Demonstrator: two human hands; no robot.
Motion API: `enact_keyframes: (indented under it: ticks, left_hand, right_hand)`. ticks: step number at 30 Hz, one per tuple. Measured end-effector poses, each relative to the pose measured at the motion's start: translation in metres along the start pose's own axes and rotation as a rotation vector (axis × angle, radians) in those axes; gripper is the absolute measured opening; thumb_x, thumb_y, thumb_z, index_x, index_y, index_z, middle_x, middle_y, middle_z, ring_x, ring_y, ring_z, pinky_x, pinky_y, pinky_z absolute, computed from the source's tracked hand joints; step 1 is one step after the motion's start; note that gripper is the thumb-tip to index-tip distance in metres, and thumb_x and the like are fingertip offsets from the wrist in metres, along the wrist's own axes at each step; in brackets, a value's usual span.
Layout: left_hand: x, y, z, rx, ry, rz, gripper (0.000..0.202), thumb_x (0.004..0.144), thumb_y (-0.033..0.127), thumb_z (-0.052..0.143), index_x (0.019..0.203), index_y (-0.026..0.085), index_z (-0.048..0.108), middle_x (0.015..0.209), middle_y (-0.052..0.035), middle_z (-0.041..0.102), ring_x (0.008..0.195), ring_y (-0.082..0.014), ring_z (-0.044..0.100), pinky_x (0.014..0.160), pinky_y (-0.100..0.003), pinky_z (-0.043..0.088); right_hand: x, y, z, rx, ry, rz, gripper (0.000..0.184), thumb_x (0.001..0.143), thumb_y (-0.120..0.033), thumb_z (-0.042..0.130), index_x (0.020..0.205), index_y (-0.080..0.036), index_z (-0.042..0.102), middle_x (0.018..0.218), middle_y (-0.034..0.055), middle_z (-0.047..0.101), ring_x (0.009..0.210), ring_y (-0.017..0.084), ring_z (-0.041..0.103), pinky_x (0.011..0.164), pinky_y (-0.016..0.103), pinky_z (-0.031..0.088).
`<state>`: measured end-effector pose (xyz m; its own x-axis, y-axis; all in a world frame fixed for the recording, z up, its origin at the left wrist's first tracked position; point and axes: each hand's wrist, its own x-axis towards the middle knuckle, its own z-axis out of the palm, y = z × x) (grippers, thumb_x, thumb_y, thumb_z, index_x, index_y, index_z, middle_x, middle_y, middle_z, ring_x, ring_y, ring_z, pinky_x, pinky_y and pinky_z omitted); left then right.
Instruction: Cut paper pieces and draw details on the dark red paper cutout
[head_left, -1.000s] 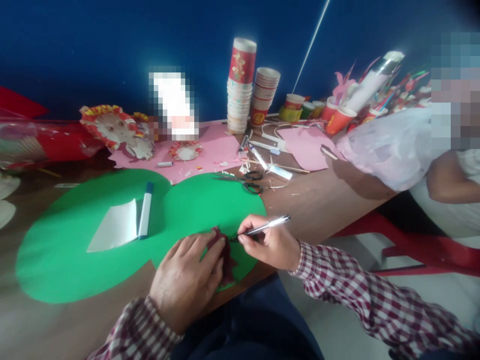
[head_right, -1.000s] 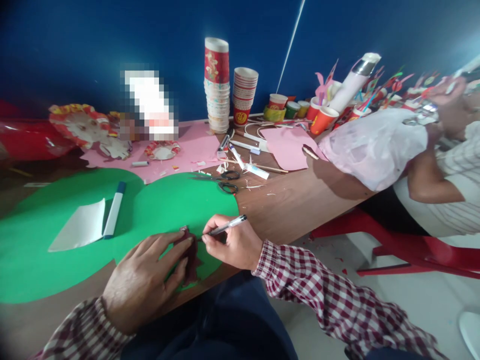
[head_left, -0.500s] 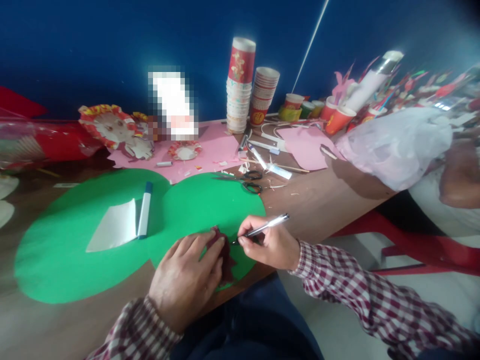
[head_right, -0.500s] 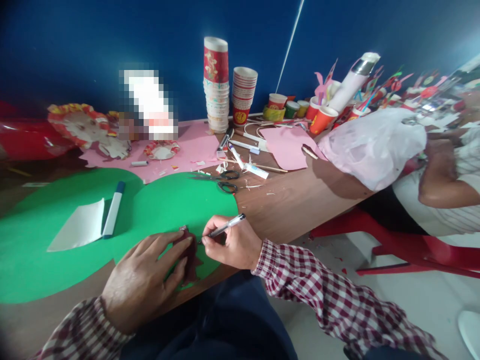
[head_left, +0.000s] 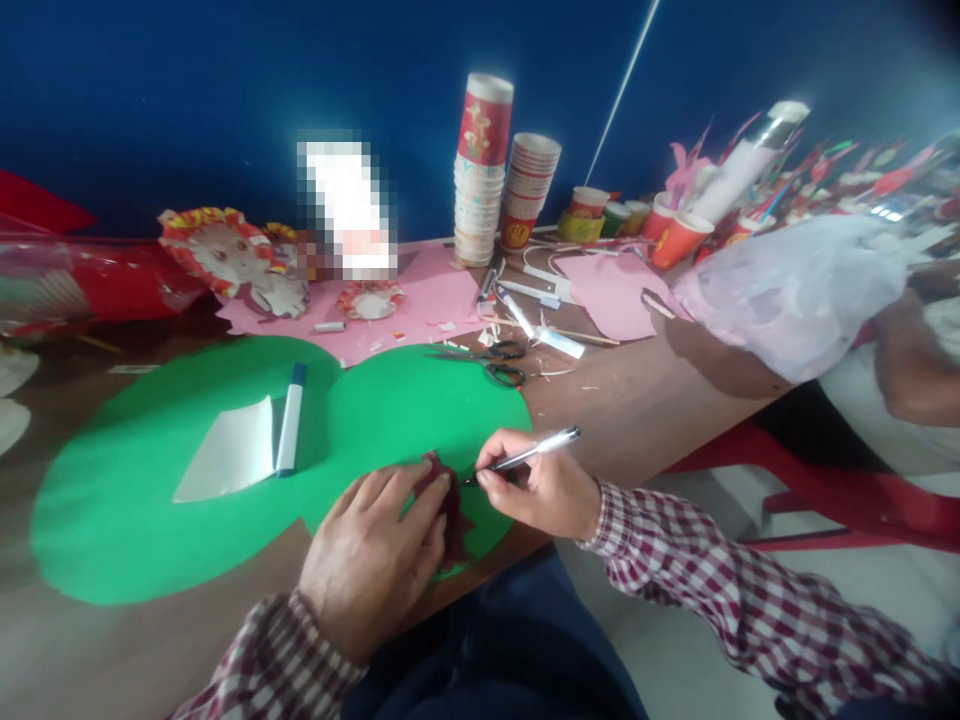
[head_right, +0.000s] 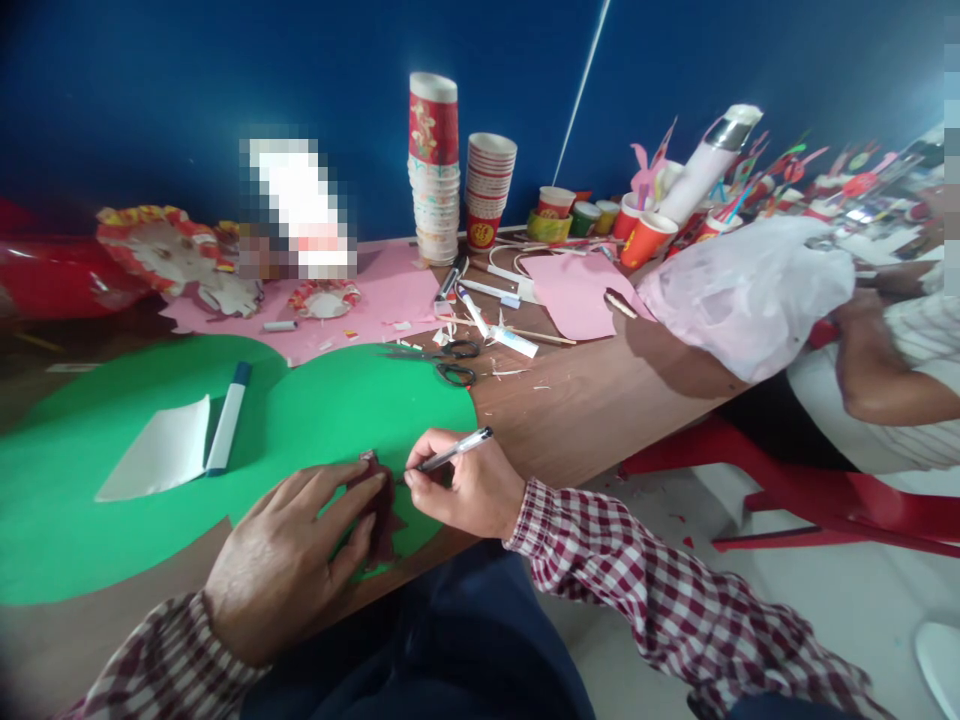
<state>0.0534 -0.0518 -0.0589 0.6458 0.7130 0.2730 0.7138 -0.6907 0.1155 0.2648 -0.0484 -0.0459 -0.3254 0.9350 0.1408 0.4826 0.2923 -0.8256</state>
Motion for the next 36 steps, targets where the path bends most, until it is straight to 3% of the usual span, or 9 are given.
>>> enact_keyframes:
  ticks: [36]
  left_hand:
    - [-0.0013,-0.0003,0.0011,-0.004,-0.001,-0.003,0.033,0.084,0.029,0.048,0.114,0.023,0.059,0.115,-0.0046,0.06,0.101,-0.024,0.054,0.081,-0.041,0.05]
  right_hand:
    - [-0.0008,0.0005,0.0012,-0.018,0.0,-0.024,0.001,0.077,-0.016,0.056,0.077,-0.015,0.057,0.061,-0.0029,0.055,0.053,0.008,0.05,0.05,0.018,0.038]
